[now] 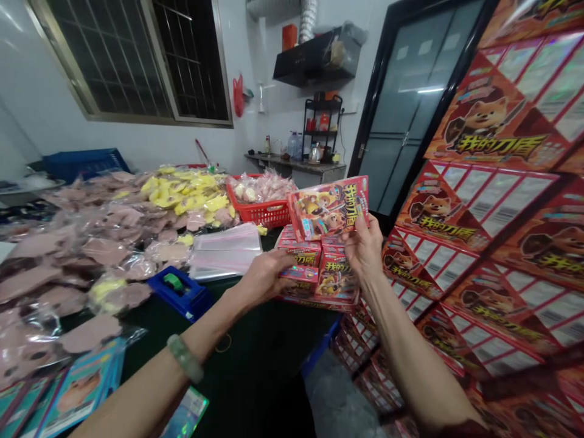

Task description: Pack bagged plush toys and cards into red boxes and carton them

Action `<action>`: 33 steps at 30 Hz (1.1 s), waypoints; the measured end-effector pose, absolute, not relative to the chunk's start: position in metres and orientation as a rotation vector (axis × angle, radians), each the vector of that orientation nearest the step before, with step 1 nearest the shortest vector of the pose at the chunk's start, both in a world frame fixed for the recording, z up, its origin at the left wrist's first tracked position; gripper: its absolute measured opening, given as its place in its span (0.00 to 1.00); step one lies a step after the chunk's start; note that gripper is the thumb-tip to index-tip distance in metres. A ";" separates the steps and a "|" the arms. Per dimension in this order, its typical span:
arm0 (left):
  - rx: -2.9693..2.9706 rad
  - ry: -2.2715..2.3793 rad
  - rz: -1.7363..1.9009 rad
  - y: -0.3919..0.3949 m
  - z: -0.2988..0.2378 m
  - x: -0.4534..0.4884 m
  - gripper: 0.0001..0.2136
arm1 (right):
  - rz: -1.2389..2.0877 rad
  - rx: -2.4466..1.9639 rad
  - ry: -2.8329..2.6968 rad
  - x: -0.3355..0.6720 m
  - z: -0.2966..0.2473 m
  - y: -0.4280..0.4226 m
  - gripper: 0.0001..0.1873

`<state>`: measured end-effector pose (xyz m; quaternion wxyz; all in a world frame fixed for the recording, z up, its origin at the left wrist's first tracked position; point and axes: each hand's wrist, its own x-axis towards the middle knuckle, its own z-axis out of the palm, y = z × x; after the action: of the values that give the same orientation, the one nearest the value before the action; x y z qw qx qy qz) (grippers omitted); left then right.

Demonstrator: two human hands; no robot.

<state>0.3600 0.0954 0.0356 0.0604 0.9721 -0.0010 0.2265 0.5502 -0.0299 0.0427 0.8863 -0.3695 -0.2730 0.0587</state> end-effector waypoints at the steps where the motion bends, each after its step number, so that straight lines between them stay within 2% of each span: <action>1: 2.911 -0.038 0.697 0.100 0.030 0.357 0.12 | 0.097 -0.784 -0.609 0.551 0.042 -0.032 0.22; 8: 2.721 0.003 1.308 0.086 -0.009 0.338 0.13 | -0.018 -1.178 -1.005 0.547 0.036 -0.044 0.17; 13: 2.855 0.128 1.448 0.069 -0.006 0.337 0.14 | -0.218 -1.491 -1.388 0.541 0.036 -0.039 0.15; 15: 2.936 0.218 1.411 0.067 0.004 0.338 0.21 | -0.364 -1.508 -1.471 0.542 0.036 -0.040 0.15; 18: 3.142 0.259 1.195 0.067 0.023 0.342 0.39 | -0.480 -1.537 -1.585 0.541 0.035 -0.051 0.15; 20: 3.258 0.172 1.015 0.070 0.033 0.347 0.44 | -0.464 -1.566 -1.659 0.534 0.033 -0.059 0.16; 26: 3.284 0.120 0.883 0.079 0.040 0.362 0.38 | -0.540 -1.825 -1.737 0.503 0.024 -0.067 0.31; 29: 3.276 0.081 0.866 0.082 0.041 0.367 0.37 | -0.577 -1.969 -1.724 0.499 0.025 -0.065 0.32; 33: 3.267 0.083 0.787 0.086 0.046 0.374 0.39 | -0.555 -2.033 -1.745 0.504 0.030 -0.060 0.31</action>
<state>0.3736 0.0862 0.0459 -0.1096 0.9660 0.0246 0.2327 0.5041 -0.0602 0.0301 0.2016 -0.7278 -0.6247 -0.1986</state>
